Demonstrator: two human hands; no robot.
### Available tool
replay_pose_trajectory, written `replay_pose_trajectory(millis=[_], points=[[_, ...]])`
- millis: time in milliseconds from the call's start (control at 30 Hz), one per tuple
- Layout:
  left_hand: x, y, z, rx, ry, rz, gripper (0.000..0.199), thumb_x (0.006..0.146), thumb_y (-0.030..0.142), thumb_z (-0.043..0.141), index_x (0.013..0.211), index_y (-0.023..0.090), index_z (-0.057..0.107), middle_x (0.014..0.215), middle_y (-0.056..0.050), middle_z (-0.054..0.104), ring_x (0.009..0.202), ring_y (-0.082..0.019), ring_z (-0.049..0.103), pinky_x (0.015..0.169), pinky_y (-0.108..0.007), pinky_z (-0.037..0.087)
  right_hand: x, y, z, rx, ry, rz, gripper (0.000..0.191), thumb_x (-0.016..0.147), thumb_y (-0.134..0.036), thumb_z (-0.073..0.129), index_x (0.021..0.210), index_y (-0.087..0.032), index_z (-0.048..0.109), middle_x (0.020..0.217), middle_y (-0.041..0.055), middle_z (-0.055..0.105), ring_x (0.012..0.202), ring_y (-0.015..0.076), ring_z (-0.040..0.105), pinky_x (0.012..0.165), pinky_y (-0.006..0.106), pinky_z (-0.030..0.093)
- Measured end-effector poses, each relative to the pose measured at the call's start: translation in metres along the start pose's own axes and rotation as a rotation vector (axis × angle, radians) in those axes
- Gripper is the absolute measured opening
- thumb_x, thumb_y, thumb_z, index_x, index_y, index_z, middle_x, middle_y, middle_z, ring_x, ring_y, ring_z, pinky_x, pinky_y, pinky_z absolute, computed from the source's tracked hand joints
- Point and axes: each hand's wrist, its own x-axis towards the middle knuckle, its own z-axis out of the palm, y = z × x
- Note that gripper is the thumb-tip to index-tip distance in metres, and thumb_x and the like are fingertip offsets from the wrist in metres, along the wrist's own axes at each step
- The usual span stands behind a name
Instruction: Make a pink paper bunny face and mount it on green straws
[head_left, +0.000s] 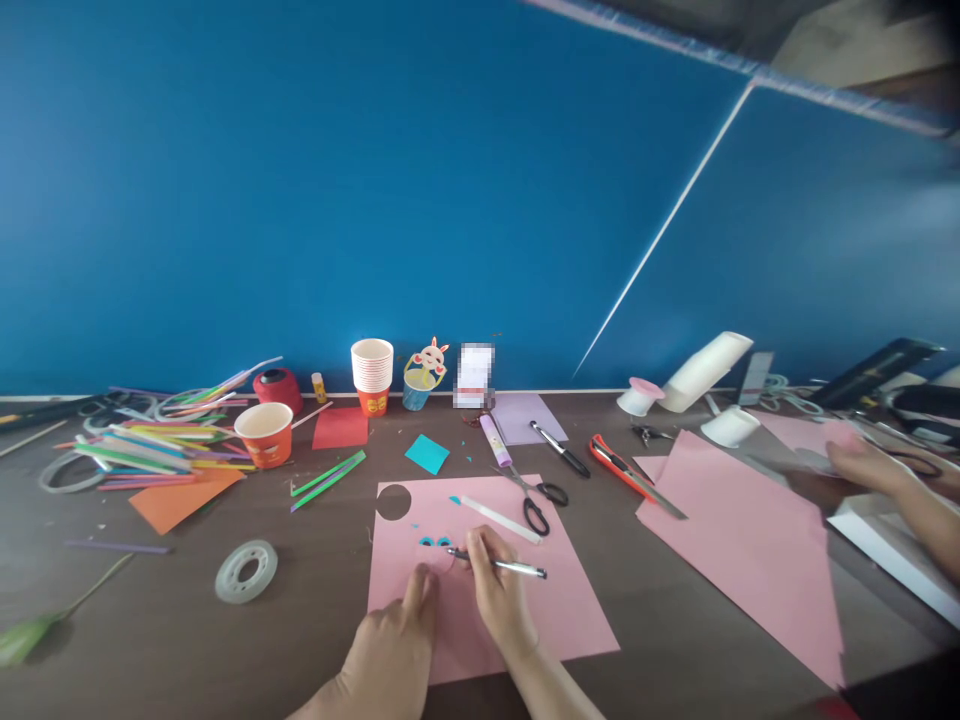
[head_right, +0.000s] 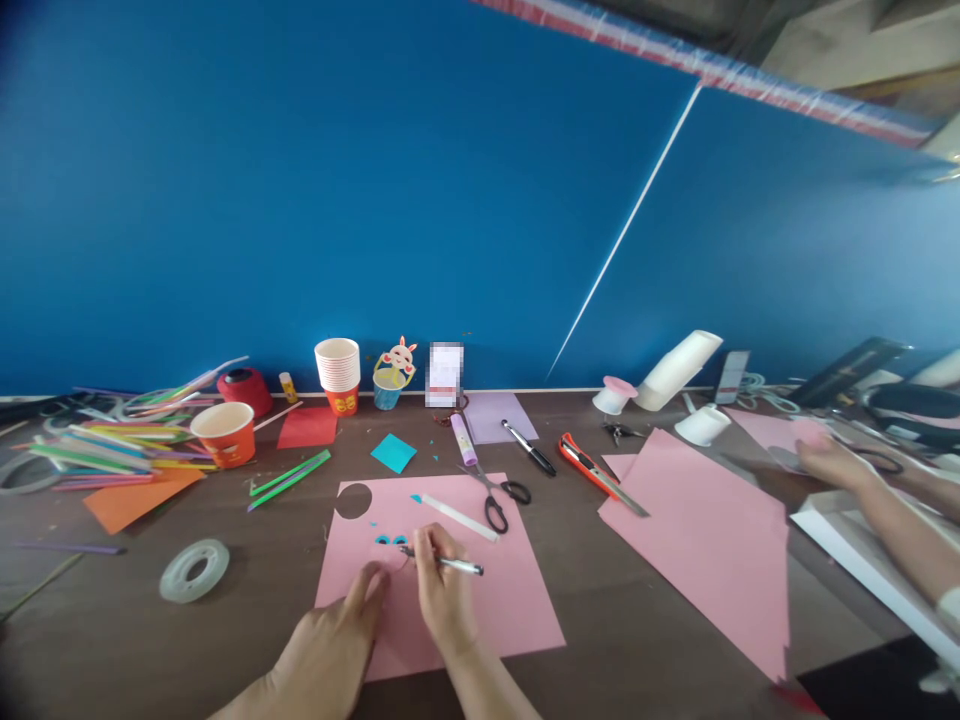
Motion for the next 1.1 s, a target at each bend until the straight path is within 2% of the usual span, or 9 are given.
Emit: replay_pose_trajectory(millis=[133,233,333,500,600,767,933,1100], points=[[-0.001,-0.004,0.005,-0.018,0.012,0.027,0.066,0.067,0.003,0.039,0.132,0.01,0.034,0.14,-0.018,0.028,0.081,-0.022,0.063,0.067,-0.035,0.053,0.001,0.0,-0.003,0.062,0.032,0.049,0.029,0.09,-0.032,0.038,0.064,-0.019,0.041,0.057,-0.0027,0.044,0.054,0.0114,0.045,0.054,0.022,0.037],[-0.002,-0.006,0.007,-0.034,-0.017,0.052,0.062,0.067,0.005,0.041,0.129,0.012,0.038,0.141,-0.017,0.028,0.086,-0.022,0.061,0.07,-0.034,0.052,0.007,-0.008,-0.008,0.065,-0.018,0.021,0.031,0.089,-0.032,0.039,0.061,-0.019,0.041,0.056,-0.0024,0.046,0.056,0.012,0.048,0.057,0.023,0.039],[-0.003,-0.007,0.006,-0.049,-0.034,0.07,0.06,0.066,0.005,0.042,0.126,0.014,0.043,0.141,-0.015,0.028,0.089,-0.022,0.061,0.071,-0.034,0.052,0.016,-0.012,-0.011,0.035,-0.092,0.03,0.032,0.088,-0.033,0.043,0.059,-0.018,0.043,0.052,-0.0028,0.046,0.052,0.012,0.048,0.054,0.023,0.038],[-0.003,-0.007,0.002,-0.05,-0.024,0.041,0.067,0.067,0.006,0.04,0.133,0.009,0.031,0.139,-0.019,0.029,0.085,-0.023,0.062,0.067,-0.035,0.053,0.018,0.0,-0.003,0.013,-0.066,0.045,0.031,0.088,-0.032,0.041,0.06,-0.019,0.043,0.051,-0.0032,0.045,0.049,0.0115,0.047,0.052,0.022,0.038],[-0.001,-0.007,0.006,-0.037,-0.008,0.041,0.067,0.068,0.006,0.038,0.135,0.008,0.028,0.138,-0.021,0.03,0.084,-0.024,0.062,0.067,-0.036,0.053,0.014,0.005,0.0,-0.025,-0.097,0.039,0.03,0.087,-0.031,0.042,0.061,-0.018,0.044,0.051,-0.0033,0.044,0.05,0.011,0.047,0.051,0.022,0.038],[0.0,-0.008,0.012,-0.034,0.006,0.054,0.068,0.067,0.008,0.04,0.134,0.009,0.028,0.138,-0.021,0.029,0.084,-0.024,0.061,0.067,-0.037,0.052,0.014,0.003,0.003,-0.066,-0.148,0.073,0.029,0.086,-0.031,0.045,0.059,-0.018,0.042,0.051,-0.0047,0.039,0.046,0.0092,0.042,0.046,0.02,0.035],[-0.001,-0.008,0.012,-0.052,-0.006,0.033,0.067,0.068,0.008,0.041,0.134,0.011,0.03,0.137,-0.021,0.03,0.083,-0.022,0.061,0.068,-0.034,0.051,0.017,-0.002,0.002,-0.123,-0.158,0.029,0.031,0.085,-0.03,0.045,0.056,-0.019,0.04,0.049,-0.0048,0.036,0.045,0.0089,0.036,0.044,0.02,0.031],[-0.001,-0.008,0.014,-0.051,0.0,0.032,0.071,0.065,0.008,0.043,0.135,0.011,0.027,0.138,-0.021,0.027,0.083,-0.023,0.06,0.067,-0.035,0.051,0.017,-0.002,0.003,-0.117,-0.162,0.036,0.032,0.085,-0.034,0.044,0.057,-0.019,0.041,0.048,-0.0041,0.039,0.045,0.0097,0.038,0.045,0.021,0.033]])
